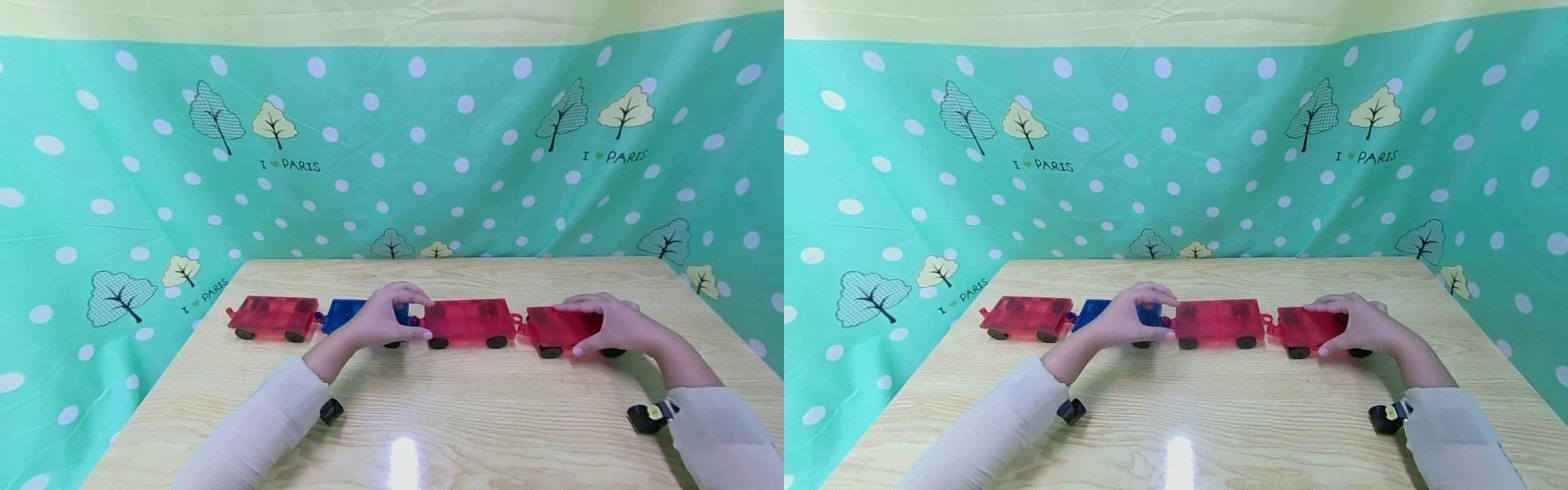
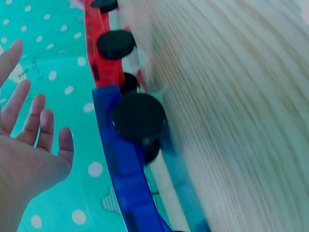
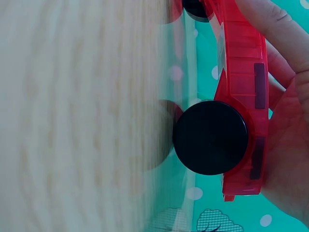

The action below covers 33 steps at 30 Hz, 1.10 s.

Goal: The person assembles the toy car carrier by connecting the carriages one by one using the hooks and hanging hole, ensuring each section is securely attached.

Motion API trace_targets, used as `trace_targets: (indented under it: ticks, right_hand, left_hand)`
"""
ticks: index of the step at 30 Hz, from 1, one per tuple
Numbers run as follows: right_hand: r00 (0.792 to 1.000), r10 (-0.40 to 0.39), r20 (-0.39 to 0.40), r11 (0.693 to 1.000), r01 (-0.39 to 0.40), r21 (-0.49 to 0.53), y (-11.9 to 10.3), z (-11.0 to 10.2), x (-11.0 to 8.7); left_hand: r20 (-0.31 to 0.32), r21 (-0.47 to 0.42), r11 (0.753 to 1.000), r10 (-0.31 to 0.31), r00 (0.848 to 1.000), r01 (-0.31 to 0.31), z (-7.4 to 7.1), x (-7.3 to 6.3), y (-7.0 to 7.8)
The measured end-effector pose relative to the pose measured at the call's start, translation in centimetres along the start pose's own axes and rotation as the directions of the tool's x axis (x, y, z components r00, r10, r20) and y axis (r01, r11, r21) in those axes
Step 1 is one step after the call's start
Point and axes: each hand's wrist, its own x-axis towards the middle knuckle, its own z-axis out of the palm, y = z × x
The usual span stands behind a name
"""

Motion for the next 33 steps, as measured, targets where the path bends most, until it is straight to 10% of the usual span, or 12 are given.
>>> trace_targets:
  ticks: [18, 33]
  right_hand:
    - [1.0, -0.024, -0.005, 1.0, 0.024, -0.007, 0.2, 0.0, -0.2]
    - [1.0, -0.016, 0.011, 1.0, 0.016, 0.012, -0.5, 0.2, 0.2]
  left_hand:
    - [0.034, -0.051, 0.991, -0.12, 0.992, 0.121, 3.5, 2.5, 1.5]
    - [0.019, 0.245, 0.963, -0.118, 0.993, 0.109, 5.9, 4.9, 1.3]
